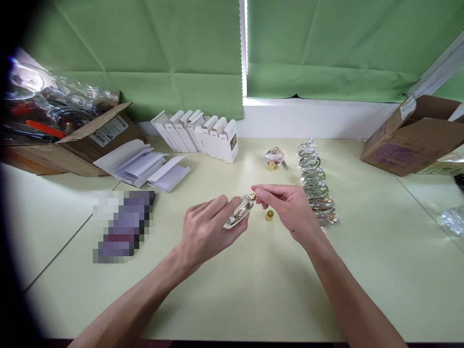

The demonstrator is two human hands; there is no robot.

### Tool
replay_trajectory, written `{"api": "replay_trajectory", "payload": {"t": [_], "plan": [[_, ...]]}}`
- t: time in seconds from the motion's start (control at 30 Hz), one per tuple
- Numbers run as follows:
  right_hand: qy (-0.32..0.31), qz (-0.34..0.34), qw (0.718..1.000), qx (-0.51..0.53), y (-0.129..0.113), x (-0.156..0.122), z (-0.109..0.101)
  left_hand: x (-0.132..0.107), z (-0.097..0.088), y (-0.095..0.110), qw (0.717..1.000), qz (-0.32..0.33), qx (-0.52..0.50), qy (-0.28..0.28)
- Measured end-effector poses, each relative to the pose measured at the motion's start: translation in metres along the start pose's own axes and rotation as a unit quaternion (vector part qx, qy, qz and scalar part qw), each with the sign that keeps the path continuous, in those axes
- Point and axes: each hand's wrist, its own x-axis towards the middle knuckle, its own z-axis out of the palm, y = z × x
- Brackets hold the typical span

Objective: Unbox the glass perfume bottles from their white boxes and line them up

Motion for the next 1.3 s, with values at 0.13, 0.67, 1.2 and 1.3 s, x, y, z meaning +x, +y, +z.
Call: {"api": "replay_trajectory", "payload": {"t": [0.13, 0.67, 1.2, 1.3], "plan": [[0.012, -0.008, 0.999, -0.037, -0.004, -0.001, 0.001, 0.000, 0.001, 0.000, 1.000, -0.001, -0.001, -0.001], [0.020, -0.126, 0.961, -0.246, 0.020, 0.014, -0.002, -0.028, 0.059, -0.014, 0.869, -0.286, -0.350, -0.201], [-0.070, -0.268, 0.876, -0.395, 0.018, 0.014, 0.000, -0.022, 0.056, -0.014, 0.750, -0.333, -0.508, -0.261], [-0.083, -0.275, 0.861, -0.421, 0.017, 0.015, 0.000, -0.022, 0.056, -0.014, 0.750, -0.334, -0.510, -0.257]]}}
